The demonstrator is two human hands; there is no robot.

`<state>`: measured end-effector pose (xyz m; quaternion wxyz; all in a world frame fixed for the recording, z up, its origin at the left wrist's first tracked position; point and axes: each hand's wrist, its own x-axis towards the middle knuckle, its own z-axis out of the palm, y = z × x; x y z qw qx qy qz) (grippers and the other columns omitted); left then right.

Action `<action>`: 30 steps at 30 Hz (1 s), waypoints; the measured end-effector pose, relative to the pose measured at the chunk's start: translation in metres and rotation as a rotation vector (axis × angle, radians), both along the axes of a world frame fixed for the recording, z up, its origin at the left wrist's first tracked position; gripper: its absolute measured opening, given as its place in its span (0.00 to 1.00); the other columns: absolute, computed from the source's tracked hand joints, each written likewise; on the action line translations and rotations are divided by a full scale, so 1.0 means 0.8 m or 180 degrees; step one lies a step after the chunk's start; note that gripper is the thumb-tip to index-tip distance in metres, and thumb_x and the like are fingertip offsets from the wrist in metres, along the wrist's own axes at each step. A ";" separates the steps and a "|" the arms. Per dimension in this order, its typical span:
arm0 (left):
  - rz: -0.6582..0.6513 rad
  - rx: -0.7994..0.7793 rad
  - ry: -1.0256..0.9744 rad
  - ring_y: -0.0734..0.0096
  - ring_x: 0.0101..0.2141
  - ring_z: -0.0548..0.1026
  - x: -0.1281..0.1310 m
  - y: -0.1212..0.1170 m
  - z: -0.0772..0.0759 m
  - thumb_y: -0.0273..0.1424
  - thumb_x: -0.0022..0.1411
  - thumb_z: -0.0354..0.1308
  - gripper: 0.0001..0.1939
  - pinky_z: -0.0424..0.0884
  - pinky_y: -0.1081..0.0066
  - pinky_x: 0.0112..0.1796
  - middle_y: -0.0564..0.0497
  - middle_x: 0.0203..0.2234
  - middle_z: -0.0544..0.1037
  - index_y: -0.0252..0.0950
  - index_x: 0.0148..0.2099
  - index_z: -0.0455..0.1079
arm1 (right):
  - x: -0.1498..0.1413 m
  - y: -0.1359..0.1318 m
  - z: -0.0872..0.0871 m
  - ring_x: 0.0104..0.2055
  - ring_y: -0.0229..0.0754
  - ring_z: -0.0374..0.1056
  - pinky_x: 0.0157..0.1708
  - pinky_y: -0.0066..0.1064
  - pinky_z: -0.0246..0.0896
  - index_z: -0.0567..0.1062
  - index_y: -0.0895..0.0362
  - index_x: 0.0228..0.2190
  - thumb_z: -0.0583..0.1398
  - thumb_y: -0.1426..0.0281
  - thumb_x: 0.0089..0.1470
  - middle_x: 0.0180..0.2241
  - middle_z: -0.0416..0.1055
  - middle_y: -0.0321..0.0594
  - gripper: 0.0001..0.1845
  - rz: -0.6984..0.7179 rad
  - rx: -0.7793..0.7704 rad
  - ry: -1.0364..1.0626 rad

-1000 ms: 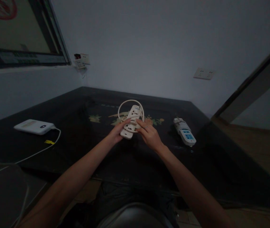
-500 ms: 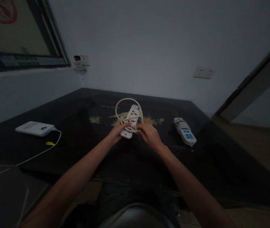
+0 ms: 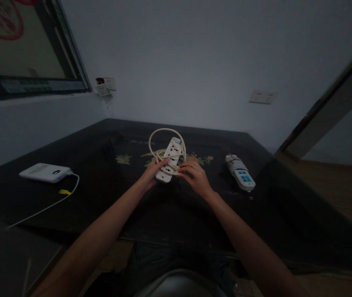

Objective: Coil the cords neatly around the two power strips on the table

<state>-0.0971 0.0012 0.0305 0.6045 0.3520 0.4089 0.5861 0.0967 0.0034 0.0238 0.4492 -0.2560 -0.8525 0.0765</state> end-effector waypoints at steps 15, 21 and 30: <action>0.0278 -0.0045 -0.0252 0.69 0.26 0.78 -0.026 0.020 -0.001 0.24 0.52 0.64 0.10 0.75 0.73 0.30 0.46 0.29 0.81 0.30 0.39 0.73 | 0.004 0.001 0.006 0.44 0.44 0.68 0.47 0.39 0.61 0.75 0.55 0.33 0.60 0.68 0.56 0.38 0.73 0.42 0.04 -0.0310 -0.0362 0.0361; 0.0367 -0.0472 -0.0247 0.67 0.27 0.79 -0.091 0.042 -0.004 0.25 0.59 0.57 0.09 0.76 0.71 0.30 0.43 0.30 0.81 0.27 0.41 0.73 | 0.004 0.009 -0.006 0.43 0.44 0.68 0.47 0.38 0.60 0.74 0.55 0.31 0.58 0.69 0.57 0.36 0.73 0.41 0.06 -0.0418 -0.0560 0.0153; 0.0878 -0.0582 0.0204 0.71 0.21 0.76 -0.192 0.024 -0.003 0.24 0.60 0.55 0.06 0.73 0.75 0.23 0.45 0.24 0.80 0.28 0.38 0.73 | -0.003 0.007 -0.022 0.42 0.44 0.67 0.44 0.36 0.62 0.74 0.56 0.31 0.57 0.70 0.58 0.36 0.72 0.41 0.07 -0.0435 -0.0735 -0.0386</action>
